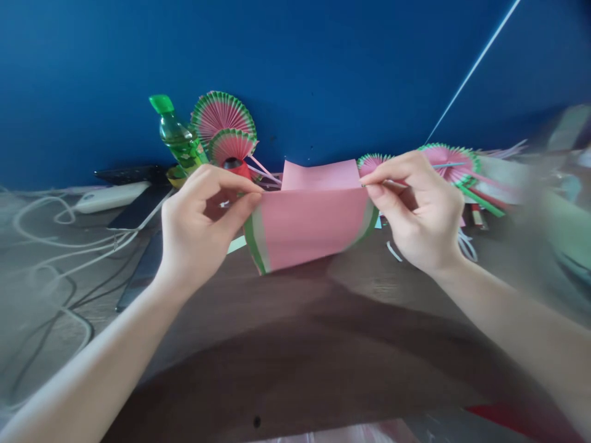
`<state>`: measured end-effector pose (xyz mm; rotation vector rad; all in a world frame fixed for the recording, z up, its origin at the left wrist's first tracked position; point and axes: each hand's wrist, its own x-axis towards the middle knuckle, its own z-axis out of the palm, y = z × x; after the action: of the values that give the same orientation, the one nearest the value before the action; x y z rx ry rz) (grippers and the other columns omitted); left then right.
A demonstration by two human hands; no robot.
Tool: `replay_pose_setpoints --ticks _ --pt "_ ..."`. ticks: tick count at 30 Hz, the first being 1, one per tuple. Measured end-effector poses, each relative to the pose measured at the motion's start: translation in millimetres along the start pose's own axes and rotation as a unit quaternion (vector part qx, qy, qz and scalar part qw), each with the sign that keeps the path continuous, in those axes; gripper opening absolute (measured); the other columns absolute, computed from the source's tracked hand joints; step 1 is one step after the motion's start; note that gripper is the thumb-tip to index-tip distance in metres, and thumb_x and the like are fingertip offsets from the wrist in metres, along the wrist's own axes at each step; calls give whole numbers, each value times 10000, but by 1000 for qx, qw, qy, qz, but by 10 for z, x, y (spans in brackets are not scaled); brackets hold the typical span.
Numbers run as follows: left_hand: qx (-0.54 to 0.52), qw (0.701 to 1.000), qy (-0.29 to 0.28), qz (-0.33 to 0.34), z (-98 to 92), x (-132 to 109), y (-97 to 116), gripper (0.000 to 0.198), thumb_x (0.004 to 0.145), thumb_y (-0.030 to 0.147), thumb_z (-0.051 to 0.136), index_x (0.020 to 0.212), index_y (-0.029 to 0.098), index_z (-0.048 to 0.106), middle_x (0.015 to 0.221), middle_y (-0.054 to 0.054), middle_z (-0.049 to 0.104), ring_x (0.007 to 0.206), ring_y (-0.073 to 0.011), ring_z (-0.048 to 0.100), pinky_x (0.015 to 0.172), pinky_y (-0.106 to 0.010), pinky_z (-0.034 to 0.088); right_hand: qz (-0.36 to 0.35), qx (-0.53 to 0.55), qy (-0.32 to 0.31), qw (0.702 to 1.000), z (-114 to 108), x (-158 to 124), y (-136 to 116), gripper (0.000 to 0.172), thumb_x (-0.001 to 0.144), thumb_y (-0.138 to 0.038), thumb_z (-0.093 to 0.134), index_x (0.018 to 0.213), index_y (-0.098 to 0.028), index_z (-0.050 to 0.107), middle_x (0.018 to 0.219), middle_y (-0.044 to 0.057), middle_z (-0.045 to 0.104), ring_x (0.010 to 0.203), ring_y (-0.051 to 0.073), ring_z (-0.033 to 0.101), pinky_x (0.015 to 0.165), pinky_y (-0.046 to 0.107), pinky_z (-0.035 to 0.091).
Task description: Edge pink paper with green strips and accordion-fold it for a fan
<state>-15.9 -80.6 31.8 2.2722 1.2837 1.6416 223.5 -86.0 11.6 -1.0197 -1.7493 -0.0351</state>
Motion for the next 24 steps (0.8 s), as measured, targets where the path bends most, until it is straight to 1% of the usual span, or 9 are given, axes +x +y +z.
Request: replay_pose_setpoints --ticks 3,5,7,8,12,15,19,22,24 --pt "-84 987 -46 -126 31 8 -75 113 745 325 657 777 217 649 641 32 602 516 -65 508 416 -169 374 67 56 -36 996 17 14 52 197 880 -377 457 933 -260 607 947 14 603 882 173 594 680 310 497" --pt "-110 971 -93 -189 73 11 -187 142 757 350 633 807 217 645 657 22 612 512 -77 528 425 -182 396 120 106 -72 984 55 24 133 196 851 -376 506 936 -238 616 942 16 623 808 156 610 656 296 501" --pt "-99 961 -142 -214 123 5 -318 180 766 368 608 840 208 643 713 3 636 557 -101 563 476 -212 441 162 141 -133 968 112 31 243 224 820 -365 551 967 -213 625 960 33 640 782 153 617 673 303 507" --pt "-93 956 -170 -218 148 -1 -382 199 770 377 594 848 200 641 741 -6 646 587 -114 577 507 -226 458 176 151 -180 956 146 31 302 246 795 -352 583 983 -200 629 978 44 647 799 160 620 700 312 508" --pt "-10 925 -336 -179 232 -53 -578 203 749 372 601 805 182 649 764 -7 664 682 -141 597 640 -258 473 190 119 -318 921 283 -11 480 235 773 -257 588 983 -172 651 950 60 674 795 162 626 749 315 492" --pt "61 893 -424 -139 282 -113 -646 190 765 356 575 790 186 655 772 2 669 721 -148 596 698 -259 445 134 53 -382 913 357 -69 523 185 775 -153 556 916 -167 675 927 51 679 824 158 610 772 295 460" --pt "108 874 -468 -76 336 -186 -678 164 788 302 529 753 177 630 793 -11 644 722 -150 580 674 -252 418 45 12 -450 892 403 -137 533 197 795 -93 506 873 -164 673 888 41 658 811 151 583 740 278 429" --pt "141 872 -469 -11 368 -219 -670 121 783 243 510 765 172 607 796 -25 607 764 -167 559 697 -274 406 12 -1 -452 892 421 -179 539 185 806 -90 490 857 -162 652 873 41 636 803 148 563 715 269 415" --pt "147 871 -469 4 388 -234 -642 110 782 248 514 793 174 595 799 -27 593 798 -179 548 719 -290 402 7 -15 -441 897 440 -208 532 153 808 -105 500 845 -161 637 862 41 621 796 149 551 696 264 406"
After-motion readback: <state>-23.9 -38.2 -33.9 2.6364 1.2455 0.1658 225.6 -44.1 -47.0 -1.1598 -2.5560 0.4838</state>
